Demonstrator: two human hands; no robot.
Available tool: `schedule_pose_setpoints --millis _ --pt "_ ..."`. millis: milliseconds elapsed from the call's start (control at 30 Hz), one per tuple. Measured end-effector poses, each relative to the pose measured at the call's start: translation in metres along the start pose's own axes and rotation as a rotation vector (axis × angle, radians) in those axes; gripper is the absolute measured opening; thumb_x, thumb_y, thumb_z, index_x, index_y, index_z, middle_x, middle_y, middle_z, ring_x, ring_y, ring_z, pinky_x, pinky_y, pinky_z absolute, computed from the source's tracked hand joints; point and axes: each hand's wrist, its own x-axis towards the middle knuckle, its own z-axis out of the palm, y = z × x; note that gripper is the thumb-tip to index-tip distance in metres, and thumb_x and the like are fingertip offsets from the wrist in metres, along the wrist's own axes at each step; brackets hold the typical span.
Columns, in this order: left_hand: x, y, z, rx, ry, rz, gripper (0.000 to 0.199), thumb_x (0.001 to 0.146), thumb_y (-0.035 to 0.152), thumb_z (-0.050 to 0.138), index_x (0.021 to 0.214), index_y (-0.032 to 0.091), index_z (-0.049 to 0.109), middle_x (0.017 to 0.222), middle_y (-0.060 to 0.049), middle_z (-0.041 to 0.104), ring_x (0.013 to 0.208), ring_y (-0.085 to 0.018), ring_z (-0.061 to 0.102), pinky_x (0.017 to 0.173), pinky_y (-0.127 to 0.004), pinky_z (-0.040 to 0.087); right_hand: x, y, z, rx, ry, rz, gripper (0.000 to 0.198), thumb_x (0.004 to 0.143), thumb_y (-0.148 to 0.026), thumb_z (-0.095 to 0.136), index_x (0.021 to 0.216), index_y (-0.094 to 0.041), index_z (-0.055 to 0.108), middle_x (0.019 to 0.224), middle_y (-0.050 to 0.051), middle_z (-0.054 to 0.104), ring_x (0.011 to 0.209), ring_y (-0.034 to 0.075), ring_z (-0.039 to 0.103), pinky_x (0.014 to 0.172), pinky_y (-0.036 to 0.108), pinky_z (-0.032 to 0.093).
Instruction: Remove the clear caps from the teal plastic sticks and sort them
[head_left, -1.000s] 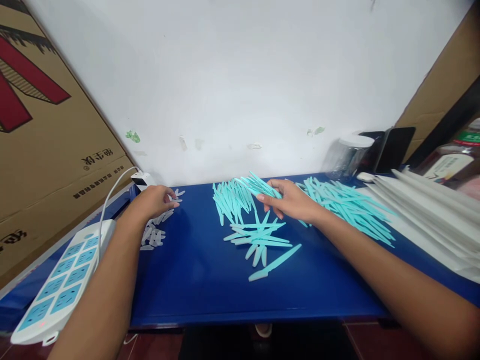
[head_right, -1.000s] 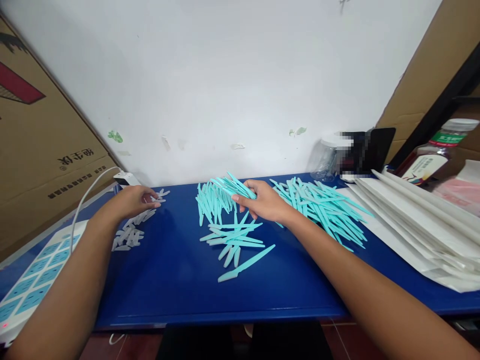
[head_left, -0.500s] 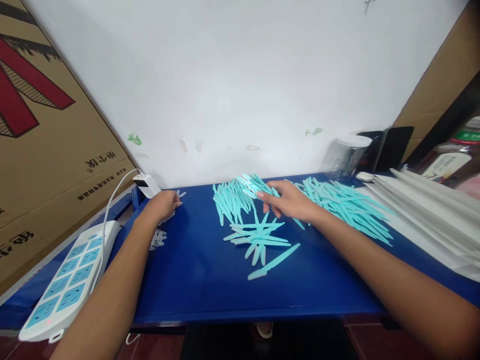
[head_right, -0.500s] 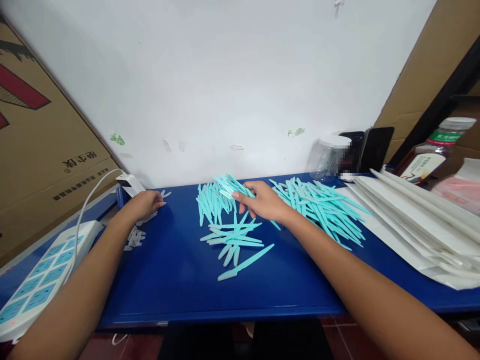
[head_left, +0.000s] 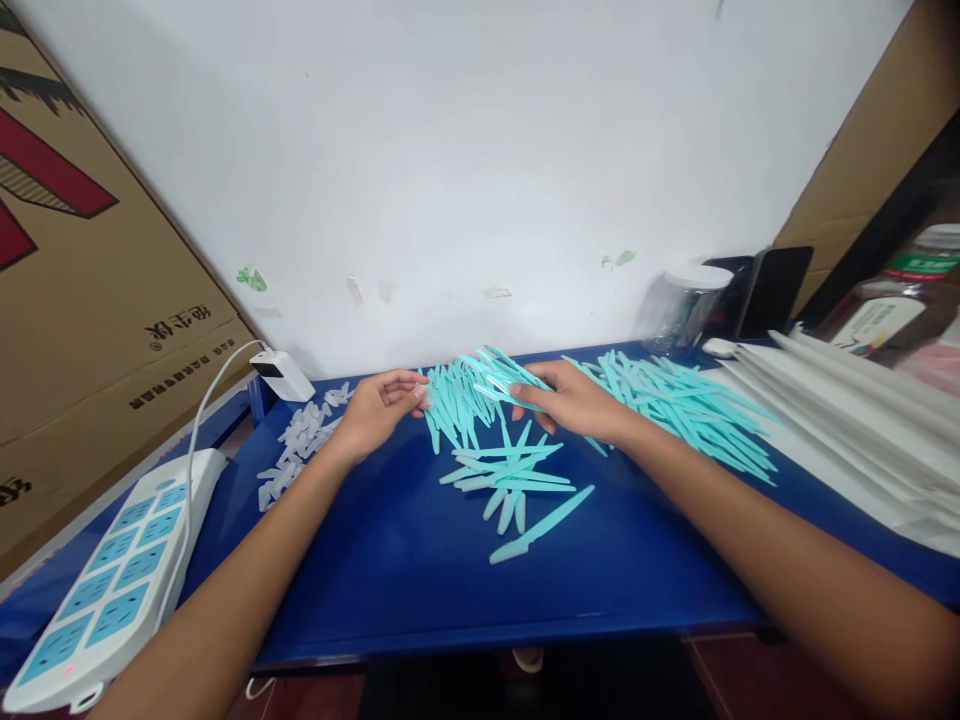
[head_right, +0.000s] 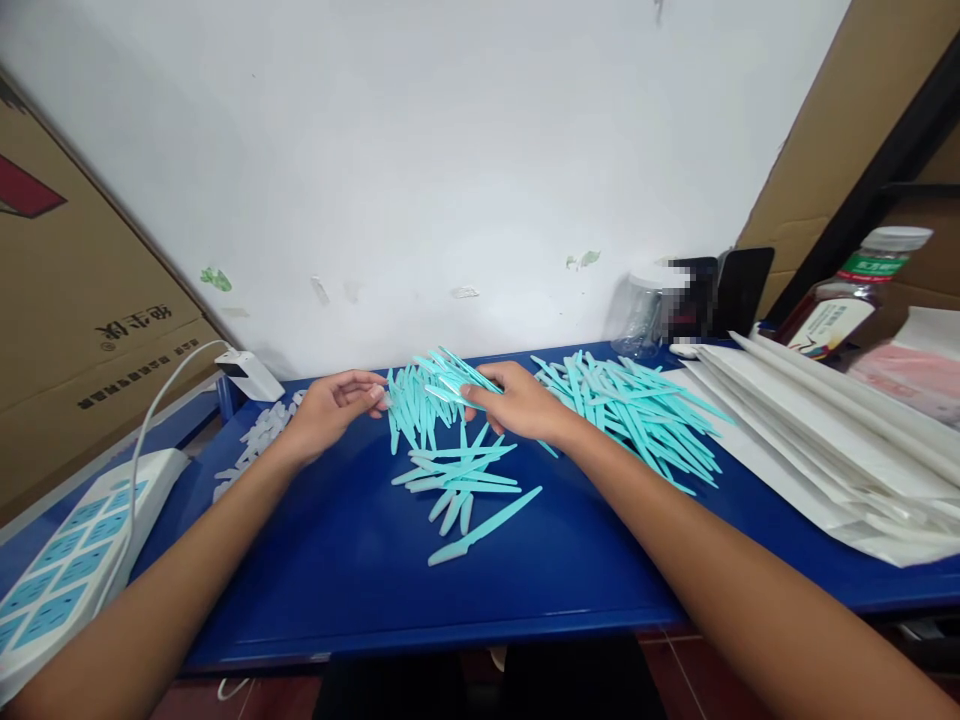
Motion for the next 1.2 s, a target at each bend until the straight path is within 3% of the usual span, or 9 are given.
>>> schedule_pose_setpoints --millis 167,267,500,700,967,1200 --pt "-0.005 0.004 0.015 -0.219 0.076 -0.065 0.042 0.074 0.045 0.089 0.096 0.013 0.075 0.090 -0.012 0.079 0.079 -0.020 0.073 0.073 -0.031 0.058 0.000 0.002 0.002 0.023 -0.038 0.050 0.034 0.093 -0.048 0.062 0.076 -0.020 0.066 0.054 -0.002 0.060 0.042 0.012 0.050 0.047 0.027 0.039" --pt "-0.005 0.003 0.015 -0.225 0.106 -0.053 0.042 0.073 0.046 0.090 0.096 0.013 0.077 0.088 -0.012 0.080 0.077 -0.020 0.074 0.071 -0.031 0.058 0.000 0.003 0.002 0.023 -0.070 0.074 0.033 0.091 -0.050 0.066 0.077 -0.021 0.064 0.066 0.001 0.070 0.039 0.011 0.049 0.044 0.028 0.039" --pt "-0.005 0.005 0.014 -0.166 0.166 -0.034 0.041 0.077 0.052 0.085 0.086 0.013 0.078 0.082 -0.012 0.080 0.070 -0.019 0.071 0.065 -0.028 0.053 -0.002 0.002 0.001 -0.023 -0.131 0.053 0.035 0.090 -0.054 0.066 0.080 -0.021 0.058 0.067 0.000 0.068 0.044 0.013 0.055 0.045 0.027 0.041" --pt "-0.010 0.013 0.022 -0.154 0.147 -0.075 0.042 0.082 0.055 0.081 0.078 0.013 0.074 0.076 -0.010 0.078 0.063 -0.015 0.067 0.059 -0.025 0.048 -0.003 0.005 0.003 -0.053 -0.138 -0.078 0.030 0.093 -0.046 0.066 0.082 -0.020 0.057 0.077 -0.001 0.058 0.069 0.019 0.073 0.051 0.024 0.042" --pt "-0.018 0.013 0.037 -0.153 0.164 -0.054 0.040 0.079 0.052 0.084 0.076 0.014 0.072 0.066 -0.003 0.070 0.056 -0.011 0.056 0.056 -0.024 0.045 -0.004 0.006 0.006 -0.042 -0.191 -0.099 0.034 0.094 -0.047 0.065 0.079 -0.020 0.052 0.079 -0.002 0.053 0.069 0.020 0.074 0.056 0.026 0.045" --pt "-0.027 0.019 0.050 -0.125 0.095 -0.018 0.037 0.081 0.050 0.083 0.074 0.015 0.073 0.065 -0.002 0.069 0.057 -0.011 0.056 0.056 -0.024 0.045 -0.004 0.002 0.011 -0.034 -0.226 -0.121 0.037 0.095 -0.049 0.064 0.074 -0.020 0.051 0.070 -0.002 0.053 0.072 0.019 0.073 0.057 0.025 0.043"
